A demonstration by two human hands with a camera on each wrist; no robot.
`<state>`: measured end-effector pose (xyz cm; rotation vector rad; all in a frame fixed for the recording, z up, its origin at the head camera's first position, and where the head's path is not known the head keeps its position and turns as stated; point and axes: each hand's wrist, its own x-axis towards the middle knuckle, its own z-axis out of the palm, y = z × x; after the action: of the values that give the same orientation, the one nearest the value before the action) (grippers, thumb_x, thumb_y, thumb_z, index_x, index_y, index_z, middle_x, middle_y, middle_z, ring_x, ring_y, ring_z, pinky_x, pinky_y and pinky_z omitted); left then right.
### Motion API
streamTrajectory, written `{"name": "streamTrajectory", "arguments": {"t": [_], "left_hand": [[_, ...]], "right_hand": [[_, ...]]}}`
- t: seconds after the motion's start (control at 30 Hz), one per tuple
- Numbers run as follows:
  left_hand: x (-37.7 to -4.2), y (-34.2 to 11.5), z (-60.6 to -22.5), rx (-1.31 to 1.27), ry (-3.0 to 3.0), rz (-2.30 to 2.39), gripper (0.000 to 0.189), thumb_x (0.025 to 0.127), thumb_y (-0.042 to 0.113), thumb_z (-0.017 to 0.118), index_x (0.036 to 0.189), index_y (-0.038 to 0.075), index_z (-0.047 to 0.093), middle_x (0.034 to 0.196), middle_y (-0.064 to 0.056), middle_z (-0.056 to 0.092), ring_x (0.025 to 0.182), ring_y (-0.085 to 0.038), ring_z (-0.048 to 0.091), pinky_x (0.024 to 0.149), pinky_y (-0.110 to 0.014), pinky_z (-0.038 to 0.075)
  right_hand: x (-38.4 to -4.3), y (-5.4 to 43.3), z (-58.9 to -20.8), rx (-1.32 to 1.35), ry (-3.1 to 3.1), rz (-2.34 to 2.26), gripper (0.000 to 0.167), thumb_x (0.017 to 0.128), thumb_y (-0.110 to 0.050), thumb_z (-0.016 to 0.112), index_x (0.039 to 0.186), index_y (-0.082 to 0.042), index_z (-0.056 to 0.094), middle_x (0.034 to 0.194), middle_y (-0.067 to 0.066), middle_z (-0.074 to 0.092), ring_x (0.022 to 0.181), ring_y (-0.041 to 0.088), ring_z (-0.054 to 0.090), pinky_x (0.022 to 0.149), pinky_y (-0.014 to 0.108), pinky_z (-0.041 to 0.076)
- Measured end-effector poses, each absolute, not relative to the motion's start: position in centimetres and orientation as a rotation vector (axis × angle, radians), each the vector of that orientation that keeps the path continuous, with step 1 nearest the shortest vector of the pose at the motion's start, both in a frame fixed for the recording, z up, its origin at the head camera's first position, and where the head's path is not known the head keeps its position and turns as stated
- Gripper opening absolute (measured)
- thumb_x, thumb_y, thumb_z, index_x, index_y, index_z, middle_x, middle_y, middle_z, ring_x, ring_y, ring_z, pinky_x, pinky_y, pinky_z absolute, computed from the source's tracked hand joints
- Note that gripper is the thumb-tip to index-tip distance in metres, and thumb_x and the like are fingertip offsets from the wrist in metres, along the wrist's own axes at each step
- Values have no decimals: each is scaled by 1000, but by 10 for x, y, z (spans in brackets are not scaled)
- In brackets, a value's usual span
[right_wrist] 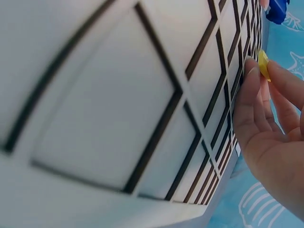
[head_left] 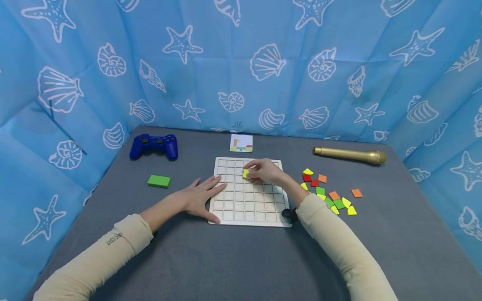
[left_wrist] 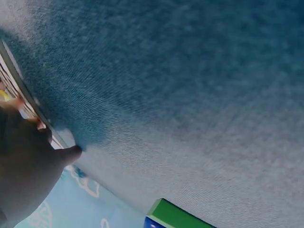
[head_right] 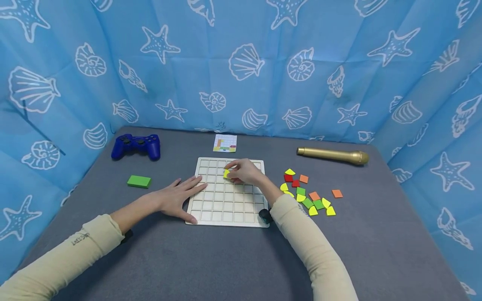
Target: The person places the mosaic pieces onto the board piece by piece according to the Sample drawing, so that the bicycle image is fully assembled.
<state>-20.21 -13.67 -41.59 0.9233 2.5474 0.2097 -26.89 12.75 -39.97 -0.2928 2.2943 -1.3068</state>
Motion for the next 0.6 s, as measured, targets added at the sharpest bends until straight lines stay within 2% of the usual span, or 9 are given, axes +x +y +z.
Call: {"name": "streamTrajectory", "arguments": {"t": [0.6], "left_hand": [[-199, -139, -418, 927, 2569, 214, 109, 73, 80, 54, 155, 24, 10, 159, -6, -2, 144, -26, -3, 110, -58, 6]], "right_hand": [[-268, 111, -406, -307, 2383, -1256, 24, 88, -8, 69, 111, -1, 68, 83, 11, 65, 74, 19, 66, 65, 30, 54]]}}
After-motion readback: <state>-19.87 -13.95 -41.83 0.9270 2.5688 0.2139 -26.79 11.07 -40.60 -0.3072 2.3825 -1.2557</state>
